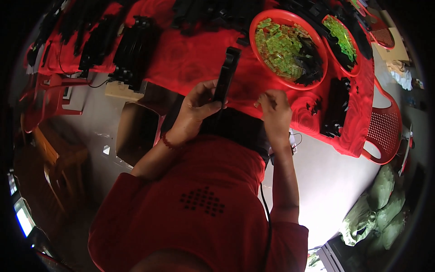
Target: The person assembles plastic components by fitting small plastic pieces into black plastic casings by hand.
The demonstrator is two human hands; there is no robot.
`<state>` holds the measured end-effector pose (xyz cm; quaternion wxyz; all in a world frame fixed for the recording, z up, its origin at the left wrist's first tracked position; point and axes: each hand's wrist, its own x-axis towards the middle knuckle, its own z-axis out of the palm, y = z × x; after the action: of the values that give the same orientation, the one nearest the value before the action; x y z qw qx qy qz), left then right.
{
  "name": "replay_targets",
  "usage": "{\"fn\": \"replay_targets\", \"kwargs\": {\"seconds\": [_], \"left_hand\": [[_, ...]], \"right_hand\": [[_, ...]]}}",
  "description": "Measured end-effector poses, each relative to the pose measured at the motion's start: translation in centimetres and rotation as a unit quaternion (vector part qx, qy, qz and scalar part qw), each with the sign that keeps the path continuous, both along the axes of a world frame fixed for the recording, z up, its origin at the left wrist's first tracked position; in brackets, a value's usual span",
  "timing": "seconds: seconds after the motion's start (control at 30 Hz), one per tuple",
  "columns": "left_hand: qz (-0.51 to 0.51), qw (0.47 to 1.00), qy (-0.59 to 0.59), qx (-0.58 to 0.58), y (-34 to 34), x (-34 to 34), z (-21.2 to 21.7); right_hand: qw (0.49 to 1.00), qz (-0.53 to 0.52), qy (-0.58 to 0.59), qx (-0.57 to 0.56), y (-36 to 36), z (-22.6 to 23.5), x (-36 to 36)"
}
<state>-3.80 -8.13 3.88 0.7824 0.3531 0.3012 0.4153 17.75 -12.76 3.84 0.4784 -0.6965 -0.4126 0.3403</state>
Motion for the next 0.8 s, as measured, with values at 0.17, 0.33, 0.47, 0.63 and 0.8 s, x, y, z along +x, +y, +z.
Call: {"fn": "replay_targets", "kwargs": {"seconds": [0.17, 0.33, 0.47, 0.63, 0.8], "left_hand": [[-0.009, 1.000, -0.022, -0.008, -0.4, -0.3, 0.3], [-0.008, 0.998, -0.053, -0.034, -0.6, -0.9, -0.4], [-0.027, 0.995, -0.082, -0.054, -0.8, -1.3, -0.6], [-0.049, 0.994, -0.090, -0.040, -1.2, -1.2, -0.6], [-0.062, 0.996, -0.056, -0.025, -1.8, -1.0, -0.4]], "right_hand": [[0.994, 0.019, -0.104, 0.006, 3.7, -0.4, -1.3], [0.930, 0.066, -0.351, 0.092, 4.3, -1.8, -1.1], [0.982, -0.013, -0.179, 0.052, 3.0, 0.1, -1.9], [0.952, 0.108, -0.216, 0.189, 0.5, 4.8, -4.5], [0.943, 0.166, -0.243, 0.153, -1.1, 4.7, -6.5]]}}
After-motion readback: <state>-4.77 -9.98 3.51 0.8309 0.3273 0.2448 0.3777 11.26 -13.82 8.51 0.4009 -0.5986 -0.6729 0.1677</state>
